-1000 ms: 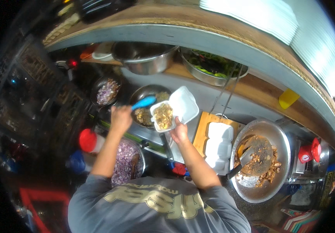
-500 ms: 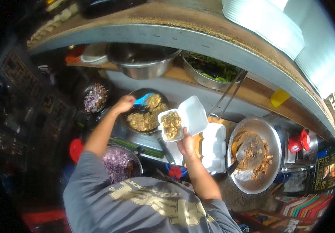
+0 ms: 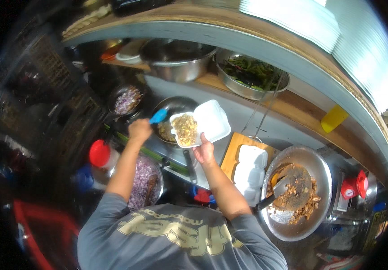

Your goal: The person cooks a mixture of eggs and meat in a pan, adds chopped onions and seasonings, then portions the cooked food into styrofoam containers. They hand the packed food to customers and continue cooking more batches.

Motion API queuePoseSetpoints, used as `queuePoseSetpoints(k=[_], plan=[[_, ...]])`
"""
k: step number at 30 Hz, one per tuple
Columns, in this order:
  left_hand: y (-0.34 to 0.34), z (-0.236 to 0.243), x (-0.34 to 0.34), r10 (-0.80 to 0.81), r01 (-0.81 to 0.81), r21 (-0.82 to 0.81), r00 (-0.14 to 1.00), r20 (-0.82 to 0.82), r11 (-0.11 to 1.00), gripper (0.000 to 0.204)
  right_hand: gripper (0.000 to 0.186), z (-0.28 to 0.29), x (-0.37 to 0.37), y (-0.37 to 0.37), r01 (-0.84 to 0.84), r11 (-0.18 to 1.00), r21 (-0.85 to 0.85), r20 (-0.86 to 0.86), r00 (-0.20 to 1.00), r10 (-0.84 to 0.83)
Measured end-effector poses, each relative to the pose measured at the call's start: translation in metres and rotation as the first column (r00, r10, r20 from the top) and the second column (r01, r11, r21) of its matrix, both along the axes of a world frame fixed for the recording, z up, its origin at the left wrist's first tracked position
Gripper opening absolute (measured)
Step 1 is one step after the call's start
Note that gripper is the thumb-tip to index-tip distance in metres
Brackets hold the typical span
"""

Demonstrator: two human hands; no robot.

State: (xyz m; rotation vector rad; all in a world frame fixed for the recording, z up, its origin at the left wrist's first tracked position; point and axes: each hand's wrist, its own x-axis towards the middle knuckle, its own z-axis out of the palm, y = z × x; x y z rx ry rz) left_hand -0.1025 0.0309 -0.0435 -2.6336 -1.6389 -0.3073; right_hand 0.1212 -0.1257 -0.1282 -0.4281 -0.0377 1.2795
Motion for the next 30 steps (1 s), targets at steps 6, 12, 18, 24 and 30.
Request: queuePoseSetpoints(k=[6, 12, 18, 24, 30], plan=[[-0.094, -0.061, 0.052, -0.014, 0.068, -0.045, 0.693, 0.721, 0.997, 0.04, 0.051, 0.046, -0.005, -0.068, -0.091, 0.982, 0.163, 0.068, 0.994, 0.08], [-0.189, -0.051, 0.096, 0.473, 0.556, -0.273, -0.253, 0.844, 0.785, 0.06, 0.081, 0.075, -0.002, -0.138, -0.233, 0.887, 0.398, 0.252, 0.958, 0.139], [-0.268, -0.025, 0.086, 0.772, 0.892, -0.308, -0.069, 0.631, 0.331, 0.063, 0.044, 0.077, 0.093, -0.232, -0.394, 0.907, -0.148, 0.569, 0.716, 0.404], [-0.329, -0.067, 0.125, 0.85, 0.701, -0.71, 0.337, 0.404, 0.06, 0.057, 0.065, 0.075, 0.109, -0.313, -0.144, 0.864, -0.482, 0.813, 0.294, 0.503], [-0.276, -0.145, 0.22, 0.676, 0.455, -0.672, 0.185, 0.713, 0.585, 0.067, 0.056, 0.091, 0.133, -0.408, 0.426, 0.844, -0.325, 0.885, 0.451, 0.113]])
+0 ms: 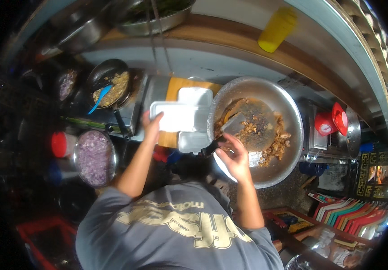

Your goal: The person cooks a mixture of eggs and meat in a pan, adds chopped onions and seasonings, then portions the cooked food into styrofoam containers. They hand the packed food to customers and continue cooking more batches.

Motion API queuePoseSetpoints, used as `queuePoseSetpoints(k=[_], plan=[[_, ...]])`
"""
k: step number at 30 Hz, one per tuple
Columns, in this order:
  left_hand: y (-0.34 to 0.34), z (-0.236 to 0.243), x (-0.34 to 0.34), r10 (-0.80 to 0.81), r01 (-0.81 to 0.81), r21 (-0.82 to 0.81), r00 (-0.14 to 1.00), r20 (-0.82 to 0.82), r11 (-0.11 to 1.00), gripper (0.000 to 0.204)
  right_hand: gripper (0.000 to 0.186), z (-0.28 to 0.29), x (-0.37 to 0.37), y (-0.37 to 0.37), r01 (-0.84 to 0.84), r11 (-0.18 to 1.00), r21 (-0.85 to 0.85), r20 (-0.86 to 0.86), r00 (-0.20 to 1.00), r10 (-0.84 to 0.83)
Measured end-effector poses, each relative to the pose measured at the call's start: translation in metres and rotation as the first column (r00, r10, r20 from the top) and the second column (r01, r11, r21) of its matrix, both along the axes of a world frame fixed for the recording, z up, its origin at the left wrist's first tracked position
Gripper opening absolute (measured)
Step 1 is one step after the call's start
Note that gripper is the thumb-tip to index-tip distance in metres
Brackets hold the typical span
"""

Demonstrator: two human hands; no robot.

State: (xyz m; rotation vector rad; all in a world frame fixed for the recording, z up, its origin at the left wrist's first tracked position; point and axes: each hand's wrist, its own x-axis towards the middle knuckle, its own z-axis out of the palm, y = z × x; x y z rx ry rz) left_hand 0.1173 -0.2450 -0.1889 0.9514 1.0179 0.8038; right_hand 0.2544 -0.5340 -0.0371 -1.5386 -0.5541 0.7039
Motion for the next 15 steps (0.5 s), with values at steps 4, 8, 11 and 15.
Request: queuePoseSetpoints(k=[4, 8, 11, 15], plan=[[0.044, -0.049, 0.104, 0.02, -0.016, 0.06, 0.998, -0.064, 0.998, 0.07, 0.05, 0.003, 0.027, -0.061, -0.063, 0.995, -0.079, 0.068, 0.995, 0.068], [0.039, -0.066, 0.163, -0.101, 0.089, -0.072, 0.978, -0.183, 0.993, 0.065, 0.042, -0.004, 0.056, -0.106, -0.098, 0.974, -0.202, 0.11, 0.986, 0.122], [0.035, -0.057, 0.174, -0.196, 0.199, -0.025, 0.922, -0.334, 0.98, 0.066, 0.038, -0.014, 0.078, -0.133, -0.079, 0.973, -0.216, 0.104, 0.989, 0.104], [0.036, -0.041, 0.148, 0.067, 0.264, 0.399, 0.759, -0.648, 0.878, 0.056, 0.038, -0.024, 0.107, -0.162, -0.067, 0.976, -0.207, 0.101, 0.991, 0.09]])
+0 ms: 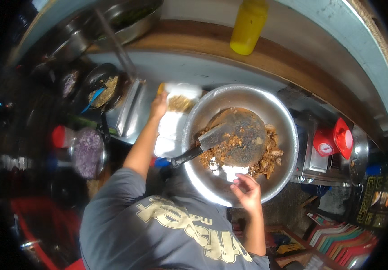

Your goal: The person cooks a mixture of eggs and meat in a pan, adds chopped onions and seasonings, then portions the cooked food into styrofoam containers. They hand the packed food to customers and continue cooking more batches.

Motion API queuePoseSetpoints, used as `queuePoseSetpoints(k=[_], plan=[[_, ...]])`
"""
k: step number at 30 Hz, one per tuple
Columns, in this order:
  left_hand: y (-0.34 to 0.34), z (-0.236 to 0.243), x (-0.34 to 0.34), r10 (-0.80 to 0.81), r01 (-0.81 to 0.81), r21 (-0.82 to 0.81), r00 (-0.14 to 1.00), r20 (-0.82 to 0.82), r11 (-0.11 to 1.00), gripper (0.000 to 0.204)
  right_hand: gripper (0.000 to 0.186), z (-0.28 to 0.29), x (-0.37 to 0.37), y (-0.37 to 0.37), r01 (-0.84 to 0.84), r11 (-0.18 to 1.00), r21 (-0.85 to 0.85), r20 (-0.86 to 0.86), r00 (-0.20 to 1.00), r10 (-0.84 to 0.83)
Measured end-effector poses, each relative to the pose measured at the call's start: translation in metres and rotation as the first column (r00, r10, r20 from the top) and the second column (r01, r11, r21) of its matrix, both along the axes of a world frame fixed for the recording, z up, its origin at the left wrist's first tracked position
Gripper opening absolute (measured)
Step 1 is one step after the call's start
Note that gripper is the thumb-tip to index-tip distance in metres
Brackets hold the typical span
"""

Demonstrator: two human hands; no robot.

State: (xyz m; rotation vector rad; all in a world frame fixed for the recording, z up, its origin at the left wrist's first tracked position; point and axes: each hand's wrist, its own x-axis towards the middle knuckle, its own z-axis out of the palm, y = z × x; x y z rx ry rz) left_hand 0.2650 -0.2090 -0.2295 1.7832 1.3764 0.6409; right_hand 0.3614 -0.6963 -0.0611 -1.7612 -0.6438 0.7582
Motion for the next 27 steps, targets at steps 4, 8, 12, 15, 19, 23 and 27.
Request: queuePoseSetpoints(k=[4, 8, 12, 15, 19, 23, 27], plan=[[-0.037, 0.01, -0.054, -0.009, 0.088, 0.194, 0.928, -0.372, 0.977, 0.041, 0.04, 0.001, 0.028, -0.008, -0.031, 0.997, 0.071, 0.015, 0.999, 0.03], [-0.099, 0.047, -0.106, -0.09, 0.22, 0.308, 0.918, -0.385, 0.926, 0.028, 0.039, 0.013, 0.038, 0.014, -0.101, 0.981, 0.167, 0.052, 0.994, 0.093], [-0.069, 0.129, -0.178, 0.087, 0.183, 0.587, 0.912, -0.4, 0.789, 0.022, 0.037, 0.039, 0.011, 0.055, -0.23, 0.958, 0.171, 0.093, 0.972, 0.217], [0.005, 0.174, -0.242, 0.354, 0.155, 0.71, 0.782, -0.513, 0.686, 0.025, 0.036, 0.058, -0.033, 0.099, -0.443, 0.894, 0.07, 0.217, 0.881, 0.42], [0.095, 0.17, -0.304, 0.442, 0.071, 0.587, 0.587, -0.678, 0.806, 0.031, 0.039, 0.041, -0.106, 0.2, -0.664, 0.705, -0.248, 0.37, 0.607, 0.703], [0.144, 0.138, -0.329, 0.273, 0.125, 0.398, 0.544, -0.793, 0.909, 0.024, 0.037, -0.032, -0.144, 0.343, -0.324, 0.622, -0.713, 0.508, 0.373, 0.776], [0.153, 0.132, -0.349, 0.125, 0.433, 0.38, 0.51, -0.851, 0.818, 0.02, 0.034, -0.093, -0.137, 0.401, -0.098, 0.354, -0.93, 0.288, 0.401, 0.87]])
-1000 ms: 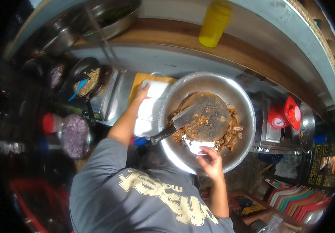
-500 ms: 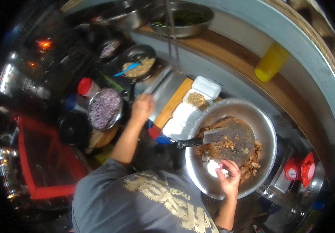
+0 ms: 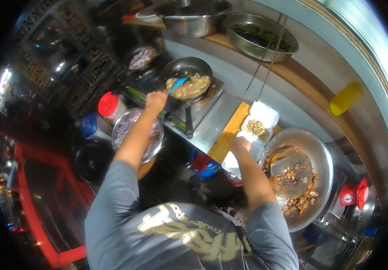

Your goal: The person cooks a mixture of eggs and meat in a pan, adds chopped onions and seasonings, then portions the cooked food into styrofoam containers. They hand the packed food to customers and continue cooking more batches.

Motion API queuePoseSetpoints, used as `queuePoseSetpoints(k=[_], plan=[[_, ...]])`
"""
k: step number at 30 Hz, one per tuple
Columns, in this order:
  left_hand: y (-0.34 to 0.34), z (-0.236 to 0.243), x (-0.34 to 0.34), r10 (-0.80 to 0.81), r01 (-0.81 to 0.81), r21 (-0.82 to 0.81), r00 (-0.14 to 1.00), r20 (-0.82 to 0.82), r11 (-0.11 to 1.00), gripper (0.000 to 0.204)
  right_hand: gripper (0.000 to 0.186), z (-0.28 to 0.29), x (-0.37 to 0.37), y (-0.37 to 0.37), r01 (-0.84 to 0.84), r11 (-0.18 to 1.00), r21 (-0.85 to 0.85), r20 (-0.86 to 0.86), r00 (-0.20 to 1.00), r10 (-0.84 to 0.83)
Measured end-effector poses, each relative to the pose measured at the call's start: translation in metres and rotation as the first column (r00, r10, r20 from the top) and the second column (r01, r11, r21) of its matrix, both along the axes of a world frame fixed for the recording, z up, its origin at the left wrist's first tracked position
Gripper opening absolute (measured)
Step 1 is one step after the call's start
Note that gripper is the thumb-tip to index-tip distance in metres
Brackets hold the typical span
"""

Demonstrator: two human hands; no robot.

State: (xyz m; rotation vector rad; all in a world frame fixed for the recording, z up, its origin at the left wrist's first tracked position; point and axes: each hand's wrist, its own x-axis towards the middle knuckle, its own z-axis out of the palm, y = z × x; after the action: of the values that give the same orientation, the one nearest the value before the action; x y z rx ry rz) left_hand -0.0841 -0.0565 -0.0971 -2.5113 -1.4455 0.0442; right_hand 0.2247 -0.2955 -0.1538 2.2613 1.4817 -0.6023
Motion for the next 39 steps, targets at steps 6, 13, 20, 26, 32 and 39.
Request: queuePoseSetpoints(k=[6, 13, 20, 26, 32, 39], plan=[[-0.03, 0.004, -0.027, -0.068, -0.012, 0.16, 0.872, 0.486, 0.987, 0.019, 0.033, -0.046, 0.005, 0.006, 0.012, 0.996, -0.086, 0.014, 1.0, -0.01], [-0.045, -0.018, -0.037, -0.078, 0.038, 0.093, 0.876, 0.477, 0.995, 0.015, 0.029, -0.031, -0.003, 0.021, 0.116, 0.977, 0.178, -0.117, 0.989, -0.096], [-0.145, 0.004, 0.008, 0.497, 0.407, -0.52, 0.169, 0.851, 0.751, 0.023, 0.05, 0.052, -0.093, 0.007, 0.634, 0.745, 0.208, -0.963, 0.266, 0.043], [-0.214, 0.005, 0.054, 0.442, 0.431, -0.571, 0.367, 0.818, 0.699, 0.032, 0.03, 0.086, -0.109, 0.01, 0.765, 0.639, -0.08, -0.997, -0.069, -0.042], [-0.128, 0.002, 0.067, 0.777, 0.213, -0.772, 0.075, 0.625, 0.6, 0.039, 0.025, 0.106, -0.029, -0.065, 0.771, 0.623, 0.128, -0.963, 0.246, -0.106], [-0.268, 0.012, 0.07, 0.945, 0.475, -0.841, 0.06, 0.322, 0.257, 0.017, 0.019, 0.108, 0.051, -0.206, 0.808, 0.534, 0.249, -0.939, 0.336, -0.07]])
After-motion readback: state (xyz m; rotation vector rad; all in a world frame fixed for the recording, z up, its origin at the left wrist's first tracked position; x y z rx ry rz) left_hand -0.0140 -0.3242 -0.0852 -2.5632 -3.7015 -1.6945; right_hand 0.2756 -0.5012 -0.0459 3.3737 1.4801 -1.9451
